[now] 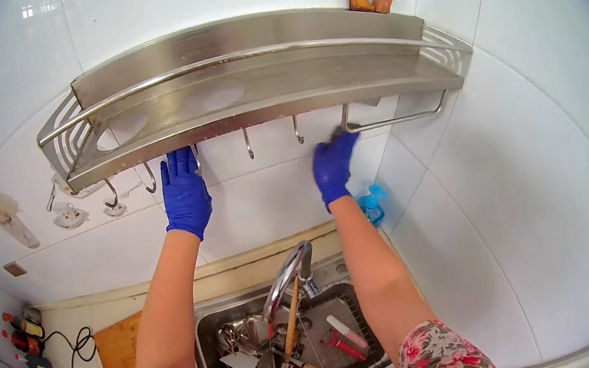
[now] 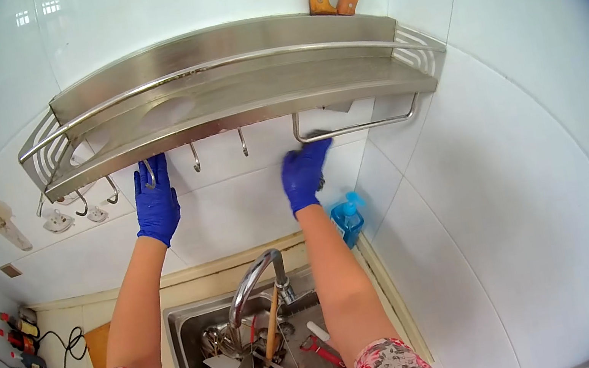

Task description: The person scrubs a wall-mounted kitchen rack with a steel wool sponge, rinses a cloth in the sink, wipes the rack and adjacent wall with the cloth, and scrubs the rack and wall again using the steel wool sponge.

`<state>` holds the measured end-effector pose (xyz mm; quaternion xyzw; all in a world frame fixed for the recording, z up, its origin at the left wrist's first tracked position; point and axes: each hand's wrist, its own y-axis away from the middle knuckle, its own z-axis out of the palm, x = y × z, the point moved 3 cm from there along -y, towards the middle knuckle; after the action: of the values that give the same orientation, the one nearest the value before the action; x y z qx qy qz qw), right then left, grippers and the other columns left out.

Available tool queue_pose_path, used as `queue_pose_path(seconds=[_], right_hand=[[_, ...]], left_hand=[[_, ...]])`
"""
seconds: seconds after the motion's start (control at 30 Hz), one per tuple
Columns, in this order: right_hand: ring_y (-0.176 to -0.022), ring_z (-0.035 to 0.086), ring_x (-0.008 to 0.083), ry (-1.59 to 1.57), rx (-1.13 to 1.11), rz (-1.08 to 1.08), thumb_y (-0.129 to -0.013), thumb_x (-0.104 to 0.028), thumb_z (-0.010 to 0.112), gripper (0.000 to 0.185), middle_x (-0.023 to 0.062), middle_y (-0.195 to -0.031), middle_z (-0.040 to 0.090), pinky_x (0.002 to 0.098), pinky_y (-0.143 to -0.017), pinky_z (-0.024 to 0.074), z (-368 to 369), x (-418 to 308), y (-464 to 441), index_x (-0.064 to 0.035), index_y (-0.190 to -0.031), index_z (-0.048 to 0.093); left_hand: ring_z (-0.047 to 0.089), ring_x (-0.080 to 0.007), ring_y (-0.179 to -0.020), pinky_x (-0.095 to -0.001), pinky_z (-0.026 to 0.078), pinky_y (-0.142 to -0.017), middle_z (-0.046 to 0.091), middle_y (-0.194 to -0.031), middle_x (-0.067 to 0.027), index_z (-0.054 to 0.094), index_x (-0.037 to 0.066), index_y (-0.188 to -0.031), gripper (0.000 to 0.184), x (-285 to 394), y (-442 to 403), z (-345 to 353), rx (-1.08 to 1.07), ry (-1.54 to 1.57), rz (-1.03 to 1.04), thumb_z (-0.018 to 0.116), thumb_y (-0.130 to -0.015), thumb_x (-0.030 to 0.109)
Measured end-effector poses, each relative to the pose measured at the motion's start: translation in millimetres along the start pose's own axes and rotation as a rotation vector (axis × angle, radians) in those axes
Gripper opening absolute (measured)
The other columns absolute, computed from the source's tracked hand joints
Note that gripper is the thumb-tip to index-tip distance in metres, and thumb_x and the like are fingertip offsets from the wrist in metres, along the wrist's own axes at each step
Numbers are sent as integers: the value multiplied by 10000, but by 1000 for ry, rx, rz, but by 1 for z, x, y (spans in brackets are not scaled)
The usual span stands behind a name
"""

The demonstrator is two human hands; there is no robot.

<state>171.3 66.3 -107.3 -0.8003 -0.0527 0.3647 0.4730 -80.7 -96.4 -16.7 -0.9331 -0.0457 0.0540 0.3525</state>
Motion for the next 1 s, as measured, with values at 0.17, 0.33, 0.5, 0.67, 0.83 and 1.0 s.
queue_pose_path(seconds=[0.17, 0.33, 0.5, 0.67, 0.83, 1.0], right_hand=[[-1201, 404, 422, -105, 29, -502, -721, -104, 614, 506, 292, -1228, 450, 506, -1000, 352, -8, -124, -1, 36, -1186, 472], [-1131, 467, 415, -353, -39, -719, -746, -134, 597, 562, 254, -1237, 459, 505, -934, 387, -1, -215, -9, 23, -1255, 417], [-987, 541, 362, -385, -49, -1053, -794, -116, 537, 273, 176, -1021, 586, 440, -868, 429, 13, -263, 24, -42, -1056, 554], [-980, 548, 356, -390, -311, -634, -788, -162, 559, 256, 171, -1002, 595, 422, -852, 430, -11, -222, -40, -62, -1023, 581], [-932, 566, 346, -98, 88, -544, -790, -218, 572, 232, 147, -947, 609, 439, -811, 434, 4, -156, -46, -60, -957, 598], [-1023, 548, 330, -109, -65, -504, -824, -295, 570, 332, 153, -1097, 591, 443, -859, 424, 8, -236, -27, -68, -1065, 588]], left_hand=[[228, -302, -1369, -448, 201, -1114, 218, -1488, -138, 221, 40, -1433, 835, -10, 4, 0, 6, -63, 51, 582, -680, 18], [194, -333, -1375, -476, 189, -1105, 192, -1473, -217, 157, 13, -1440, 808, -39, 21, -2, -19, -56, -43, 527, -722, 2], [150, -325, -1390, -490, 172, -1101, 144, -1493, -200, 129, 3, -1441, 832, -65, 36, -5, -38, -10, -209, 556, -727, 29], [160, -311, -1393, -478, 176, -1104, 172, -1488, -193, 148, 6, -1439, 813, -71, 39, -4, -28, 21, -205, 561, -741, 58], [169, -292, -1393, -454, 194, -1108, 92, -1516, -161, 106, 11, -1449, 898, -72, 40, -4, -37, 41, -198, 622, -718, 86], [167, -291, -1394, -458, 181, -1112, 116, -1518, -138, 149, 15, -1440, 918, -73, 42, -9, -35, 7, -183, 668, -693, 132]])
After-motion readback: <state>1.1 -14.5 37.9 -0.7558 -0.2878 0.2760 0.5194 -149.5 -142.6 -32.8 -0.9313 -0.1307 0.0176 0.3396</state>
